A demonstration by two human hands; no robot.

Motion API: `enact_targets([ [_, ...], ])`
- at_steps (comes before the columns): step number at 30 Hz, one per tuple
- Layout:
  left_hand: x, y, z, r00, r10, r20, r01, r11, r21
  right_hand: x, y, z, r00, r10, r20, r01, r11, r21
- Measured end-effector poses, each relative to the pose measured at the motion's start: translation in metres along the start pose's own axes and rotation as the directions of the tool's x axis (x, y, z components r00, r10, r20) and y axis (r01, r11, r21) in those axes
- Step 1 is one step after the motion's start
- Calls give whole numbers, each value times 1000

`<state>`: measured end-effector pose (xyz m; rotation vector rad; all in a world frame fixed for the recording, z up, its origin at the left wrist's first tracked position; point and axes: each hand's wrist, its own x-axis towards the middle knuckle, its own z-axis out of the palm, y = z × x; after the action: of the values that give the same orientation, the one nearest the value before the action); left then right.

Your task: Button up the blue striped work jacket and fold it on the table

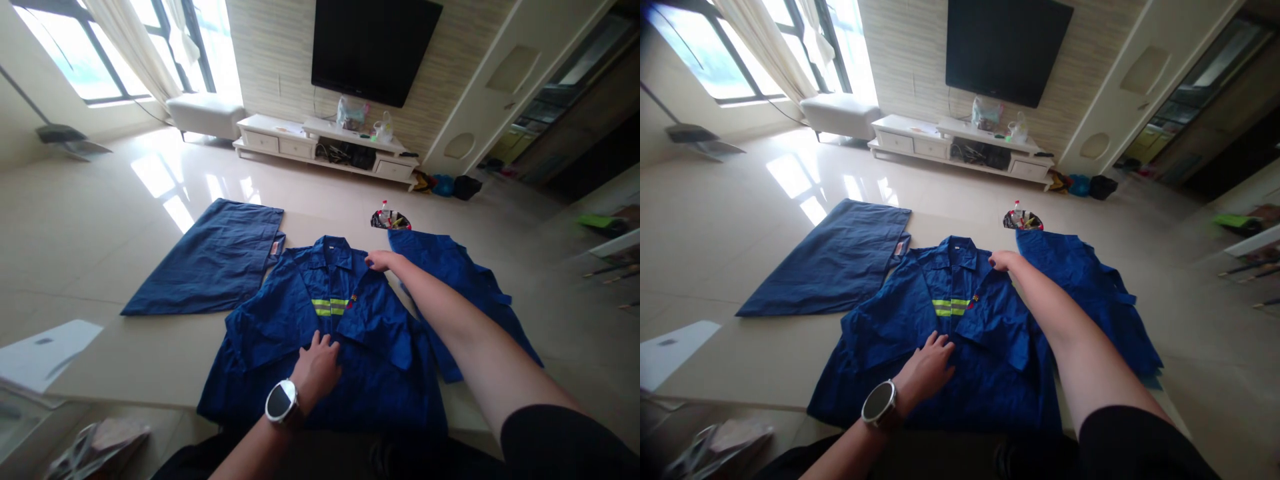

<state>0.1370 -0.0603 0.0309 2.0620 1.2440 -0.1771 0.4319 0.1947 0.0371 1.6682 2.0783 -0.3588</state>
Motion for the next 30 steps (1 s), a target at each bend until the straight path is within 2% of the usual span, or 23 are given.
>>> enact_targets([
  [4, 4, 0, 0, 1000, 1, 11, -1, 1000, -7, 1, 28, -3, 994, 105, 12, -104, 994, -34],
  [8, 7, -3, 0, 1000, 3, 14, -4, 1000, 9, -9, 45, 4, 969, 220, -115, -222, 975, -9],
  [12, 8, -5, 3, 1000, 24, -7, -24, 999, 28, -24, 41, 22, 907, 328, -264, -318, 945, 80],
  [14, 8, -6, 6, 999, 38, -22, -38, 999, 31, -37, 28, 36, 865, 383, -323, -367, 923, 114],
  [16, 10, -8, 9, 998, 51, -27, -50, 998, 28, -54, 6, 57, 847, 376, -376, -353, 927, 131],
  [17, 11, -9, 11, 998, 54, -27, -54, 998, 28, -63, -9, 70, 852, 338, -399, -312, 941, 131],
  [18, 12, -9, 12, 998, 56, -28, -55, 998, 30, -73, -25, 83, 865, 254, -432, -218, 967, 131],
  [20, 13, -8, 14, 998, 55, -32, -54, 998, 40, -92, -59, 110, 897, 108, -428, -61, 991, 121],
  [23, 12, -4, 13, 999, 44, -25, -43, 997, 60, -114, -100, 139, 919, 76, -387, -35, 993, 114],
  [26, 9, 1, 10, 999, 37, -10, -36, 997, 71, -127, -122, 146, 921, 95, -378, -59, 993, 106],
  [30, 8, 0, 11, 999, 52, 2, -52, 996, 70, -133, -130, 142, 916, 127, -381, -116, 992, 52],
])
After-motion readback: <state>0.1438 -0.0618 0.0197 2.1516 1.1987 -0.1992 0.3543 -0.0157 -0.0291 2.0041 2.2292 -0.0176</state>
